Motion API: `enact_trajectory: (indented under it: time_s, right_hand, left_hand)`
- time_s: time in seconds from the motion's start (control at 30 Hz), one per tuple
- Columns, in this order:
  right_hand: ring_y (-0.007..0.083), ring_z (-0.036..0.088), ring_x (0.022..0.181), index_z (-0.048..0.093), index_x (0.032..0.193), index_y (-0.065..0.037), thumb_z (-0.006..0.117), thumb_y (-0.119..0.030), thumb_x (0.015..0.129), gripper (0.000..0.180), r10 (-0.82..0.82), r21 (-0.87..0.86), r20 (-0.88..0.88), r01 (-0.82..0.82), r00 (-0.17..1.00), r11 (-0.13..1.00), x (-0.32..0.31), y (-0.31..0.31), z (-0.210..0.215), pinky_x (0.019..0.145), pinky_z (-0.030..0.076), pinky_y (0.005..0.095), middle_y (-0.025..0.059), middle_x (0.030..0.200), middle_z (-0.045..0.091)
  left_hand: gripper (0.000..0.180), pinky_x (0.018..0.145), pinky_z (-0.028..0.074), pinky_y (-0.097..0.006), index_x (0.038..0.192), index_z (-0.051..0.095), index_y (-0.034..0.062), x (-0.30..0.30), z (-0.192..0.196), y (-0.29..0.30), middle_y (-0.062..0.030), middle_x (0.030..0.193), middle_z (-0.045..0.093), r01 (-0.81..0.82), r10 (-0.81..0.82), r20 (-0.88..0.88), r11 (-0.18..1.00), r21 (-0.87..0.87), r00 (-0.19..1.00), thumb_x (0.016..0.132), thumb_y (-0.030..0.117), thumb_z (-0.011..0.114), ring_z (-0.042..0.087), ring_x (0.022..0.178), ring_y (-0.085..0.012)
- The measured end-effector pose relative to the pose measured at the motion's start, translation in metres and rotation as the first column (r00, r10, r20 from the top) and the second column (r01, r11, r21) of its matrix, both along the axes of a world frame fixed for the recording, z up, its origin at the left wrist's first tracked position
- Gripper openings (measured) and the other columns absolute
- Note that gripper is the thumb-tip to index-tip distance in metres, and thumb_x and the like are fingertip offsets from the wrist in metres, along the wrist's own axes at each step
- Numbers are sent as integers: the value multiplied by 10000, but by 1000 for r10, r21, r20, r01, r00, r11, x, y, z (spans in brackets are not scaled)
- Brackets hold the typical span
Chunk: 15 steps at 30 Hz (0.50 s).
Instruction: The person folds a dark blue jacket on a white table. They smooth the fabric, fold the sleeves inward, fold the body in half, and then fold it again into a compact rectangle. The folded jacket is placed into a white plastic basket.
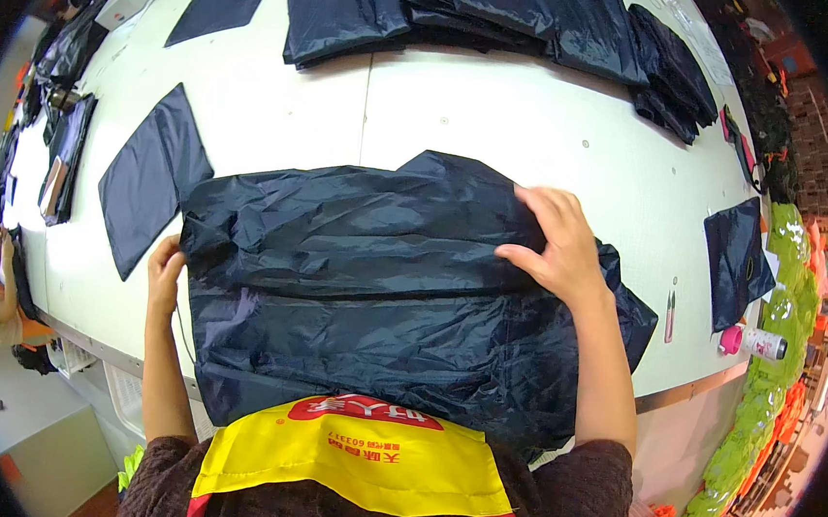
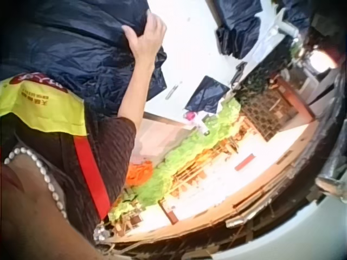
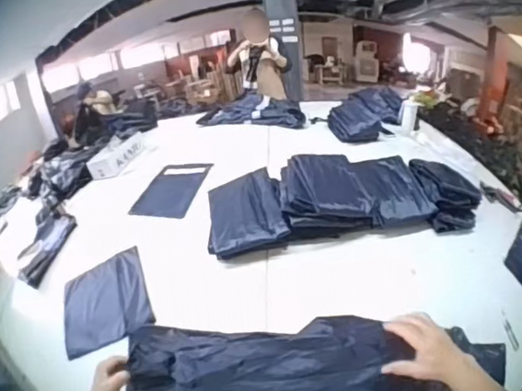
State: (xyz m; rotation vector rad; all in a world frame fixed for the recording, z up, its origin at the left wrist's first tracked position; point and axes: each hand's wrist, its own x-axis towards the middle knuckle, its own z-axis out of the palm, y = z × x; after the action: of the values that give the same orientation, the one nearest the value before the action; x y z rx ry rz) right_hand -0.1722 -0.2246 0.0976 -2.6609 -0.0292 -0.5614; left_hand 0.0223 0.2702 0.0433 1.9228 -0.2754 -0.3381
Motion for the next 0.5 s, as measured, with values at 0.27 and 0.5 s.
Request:
enact_trajectory:
  time_s: [0.27,0.5]
  right_hand:
    - [241,590,670,593,755,2,592,-227,894,268,-51,405,-233,145,971,903,87,-54,-71,638,459,323,140,732,600]
    - [184,594,723,621,938,2,592,-84,875,110,-147,143,318,106,937,984,106,-8,52,636,462,266,116,851,624]
  left_hand:
    - [221,768,471,-279,935,626,36,118,109,-78,-64,888,640,-346,345,-79,841,-416,935,881,248,601,594,839,-138]
    - [253,500,516,-290,776,598,69,194,249,-198,-59,650,635,7,14,37,856,-517,999,929,250,510,612,517,-171]
